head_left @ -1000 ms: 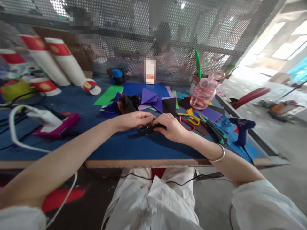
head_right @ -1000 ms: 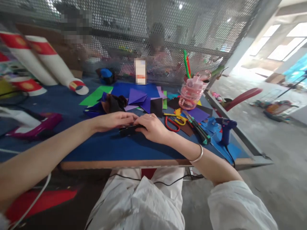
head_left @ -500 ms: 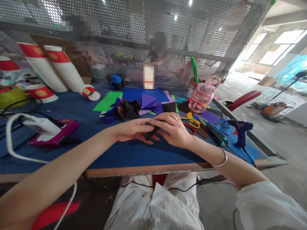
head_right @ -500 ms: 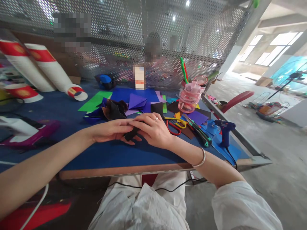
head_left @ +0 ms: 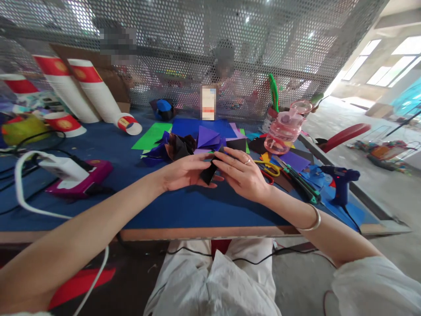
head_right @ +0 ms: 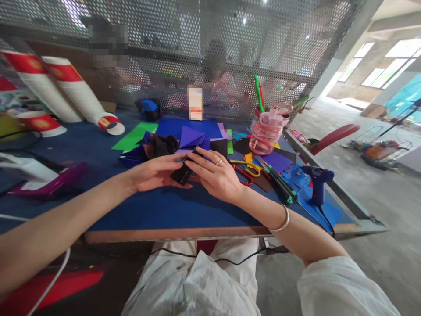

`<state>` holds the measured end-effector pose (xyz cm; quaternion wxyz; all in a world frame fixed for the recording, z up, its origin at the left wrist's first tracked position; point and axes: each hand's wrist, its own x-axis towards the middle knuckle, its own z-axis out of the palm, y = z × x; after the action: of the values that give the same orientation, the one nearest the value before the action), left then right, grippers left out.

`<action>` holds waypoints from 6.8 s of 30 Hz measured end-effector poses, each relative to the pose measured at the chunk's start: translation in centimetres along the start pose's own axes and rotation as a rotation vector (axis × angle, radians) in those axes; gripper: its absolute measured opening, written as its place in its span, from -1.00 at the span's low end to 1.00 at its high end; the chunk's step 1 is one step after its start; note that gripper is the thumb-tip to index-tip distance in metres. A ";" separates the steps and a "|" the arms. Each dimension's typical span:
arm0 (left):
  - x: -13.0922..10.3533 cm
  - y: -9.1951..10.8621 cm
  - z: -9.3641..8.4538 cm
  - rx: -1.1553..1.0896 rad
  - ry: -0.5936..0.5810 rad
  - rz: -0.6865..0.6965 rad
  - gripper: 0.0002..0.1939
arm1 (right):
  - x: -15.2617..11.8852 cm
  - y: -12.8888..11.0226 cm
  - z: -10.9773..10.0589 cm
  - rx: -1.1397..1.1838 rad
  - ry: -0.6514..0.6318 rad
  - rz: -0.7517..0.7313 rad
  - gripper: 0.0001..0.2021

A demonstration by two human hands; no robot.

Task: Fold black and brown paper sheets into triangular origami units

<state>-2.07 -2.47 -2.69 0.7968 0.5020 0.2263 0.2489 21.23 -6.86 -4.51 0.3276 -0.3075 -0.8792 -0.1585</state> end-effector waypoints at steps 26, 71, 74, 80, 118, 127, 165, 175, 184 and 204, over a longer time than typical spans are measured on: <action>0.4 -0.8 -0.3 0.083 0.308 0.184 -0.46 | 0.1 0.7 0.2 0.079 0.077 0.064 -0.82; 0.6 -2.5 1.4 0.220 0.426 0.257 -0.58 | 0.2 -0.4 2.5 0.954 0.266 0.791 -0.18; 0.6 -2.1 1.5 0.159 0.413 0.262 -0.53 | 0.1 -0.1 2.4 0.880 0.309 0.722 -0.41; 0.5 -2.1 1.8 0.182 0.422 0.279 -0.53 | 0.2 -0.2 1.7 0.608 0.109 0.531 -0.78; 0.4 -2.1 1.6 0.343 0.372 0.217 -0.71 | 0.5 -0.6 1.3 0.654 0.128 0.642 -0.66; 0.1 -2.0 1.9 0.422 0.336 0.265 -0.71 | 0.7 -0.9 1.8 0.809 0.186 0.815 -0.61; 0.2 -2.1 2.4 0.418 0.467 0.282 -0.78 | 1.0 -1.1 2.0 1.241 0.193 1.039 -0.56; 0.3 -2.3 2.4 0.408 0.405 0.265 -0.73 | 0.8 -0.8 2.1 1.169 0.284 1.041 -0.59; 0.5 -3.1 2.0 0.611 0.438 0.288 -0.65 | 0.9 -0.8 1.9 1.168 0.284 1.038 -0.60; 0.3 -2.7 2.3 0.591 0.505 0.353 -0.68 | 1.0 -1.2 1.7 1.131 0.278 1.054 -0.55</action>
<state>0.03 -4.88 -4.25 0.4835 0.6630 0.3866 0.4211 19.06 -6.51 -5.13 0.5734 -0.4480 -0.5153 0.4527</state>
